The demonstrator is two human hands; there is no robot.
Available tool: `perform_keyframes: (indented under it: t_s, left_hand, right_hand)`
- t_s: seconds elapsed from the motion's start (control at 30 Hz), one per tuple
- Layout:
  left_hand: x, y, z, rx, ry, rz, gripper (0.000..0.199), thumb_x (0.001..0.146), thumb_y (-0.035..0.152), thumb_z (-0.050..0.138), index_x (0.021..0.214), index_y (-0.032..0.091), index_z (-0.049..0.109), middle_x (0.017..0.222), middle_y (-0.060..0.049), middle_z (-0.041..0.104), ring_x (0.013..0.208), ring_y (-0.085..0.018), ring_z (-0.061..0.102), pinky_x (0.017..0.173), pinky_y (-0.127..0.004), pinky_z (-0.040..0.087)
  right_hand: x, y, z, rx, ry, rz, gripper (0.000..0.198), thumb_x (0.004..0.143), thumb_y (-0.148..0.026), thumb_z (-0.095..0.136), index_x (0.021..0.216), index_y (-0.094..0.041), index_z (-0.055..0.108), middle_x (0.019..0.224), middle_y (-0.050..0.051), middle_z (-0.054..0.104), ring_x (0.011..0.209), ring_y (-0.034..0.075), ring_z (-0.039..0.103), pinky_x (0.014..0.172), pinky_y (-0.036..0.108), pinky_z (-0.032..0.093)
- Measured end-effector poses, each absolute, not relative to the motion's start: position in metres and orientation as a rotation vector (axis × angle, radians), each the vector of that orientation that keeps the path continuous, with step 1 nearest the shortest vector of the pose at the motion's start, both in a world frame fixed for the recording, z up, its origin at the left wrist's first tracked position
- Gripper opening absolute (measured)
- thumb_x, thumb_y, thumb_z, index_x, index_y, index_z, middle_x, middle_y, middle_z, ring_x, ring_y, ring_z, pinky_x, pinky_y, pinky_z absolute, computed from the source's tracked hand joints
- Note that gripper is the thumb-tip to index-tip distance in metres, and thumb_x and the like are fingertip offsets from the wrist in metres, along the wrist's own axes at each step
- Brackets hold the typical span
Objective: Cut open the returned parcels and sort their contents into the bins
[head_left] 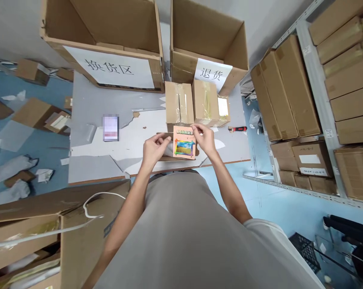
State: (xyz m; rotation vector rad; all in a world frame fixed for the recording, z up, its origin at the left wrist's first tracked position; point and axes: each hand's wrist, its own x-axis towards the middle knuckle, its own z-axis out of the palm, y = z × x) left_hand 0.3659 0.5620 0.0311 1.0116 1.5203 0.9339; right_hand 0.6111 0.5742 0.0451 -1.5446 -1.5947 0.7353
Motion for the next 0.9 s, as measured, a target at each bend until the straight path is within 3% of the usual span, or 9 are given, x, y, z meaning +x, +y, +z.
perform_keyframes:
  t_s: [0.17,0.27,0.43,0.6,0.73,0.9]
  left_hand:
    - [0.348,0.558,0.042,0.880,1.192,0.828,0.058,0.069,0.073,0.092,0.077,0.018,0.080,0.068,0.000,0.053,0.064,-0.013,0.035,0.059,-0.029,0.027]
    - [0.345,0.556,0.057,0.883,1.058,0.927,0.067,0.074,0.083,0.091,0.065,0.019,0.070,0.073,-0.002,0.054,0.066,-0.014,0.038,0.059,-0.029,0.032]
    - [0.342,0.559,0.071,0.973,1.100,0.962,0.056,0.070,0.071,0.097,0.076,0.019,0.078,0.083,-0.004,0.066,0.073,-0.016,0.049,0.063,-0.028,0.039]
    - [0.344,0.563,0.073,0.979,1.189,0.986,0.055,0.072,0.073,0.088,0.080,0.020,0.080,0.084,-0.005,0.069,0.081,-0.020,0.060,0.071,-0.030,0.049]
    - [0.352,0.563,0.077,1.030,1.171,1.109,0.052,0.082,0.071,0.084,0.089,0.019,0.084,0.097,-0.008,0.078,0.096,-0.025,0.071,0.087,-0.034,0.060]
    - [0.371,0.553,0.083,1.174,1.173,1.265,0.050,0.096,0.066,0.076,0.102,0.019,0.091,0.127,-0.015,0.087,0.119,-0.032,0.081,0.104,-0.042,0.066]
  right_hand:
    - [0.610,0.595,0.075,-1.381,-1.357,0.943,0.062,0.102,-0.081,0.075,0.114,-0.022,0.090,0.120,0.010,0.091,0.113,0.027,0.083,0.102,0.040,0.067]
    - [0.598,0.600,0.086,-1.377,-1.296,0.935,0.067,0.096,-0.086,0.078,0.112,-0.022,0.091,0.118,0.011,0.091,0.112,0.028,0.084,0.102,0.040,0.068]
    - [0.579,0.607,0.090,-1.379,-1.216,0.884,0.068,0.093,-0.088,0.078,0.110,-0.023,0.090,0.116,0.011,0.091,0.110,0.028,0.084,0.101,0.041,0.068]
    - [0.573,0.601,0.098,-1.491,-1.252,0.766,0.063,0.103,-0.081,0.072,0.124,-0.023,0.086,0.129,0.014,0.088,0.121,0.031,0.081,0.112,0.048,0.066]
    - [0.554,0.578,0.109,-1.558,-1.353,0.556,0.054,0.111,-0.070,0.066,0.137,-0.025,0.084,0.148,0.018,0.081,0.133,0.033,0.078,0.119,0.053,0.064]
    - [0.513,0.555,0.108,-1.545,-1.374,0.793,0.057,0.100,-0.072,0.081,0.133,-0.026,0.084,0.146,0.015,0.084,0.125,0.034,0.083,0.108,0.048,0.071]
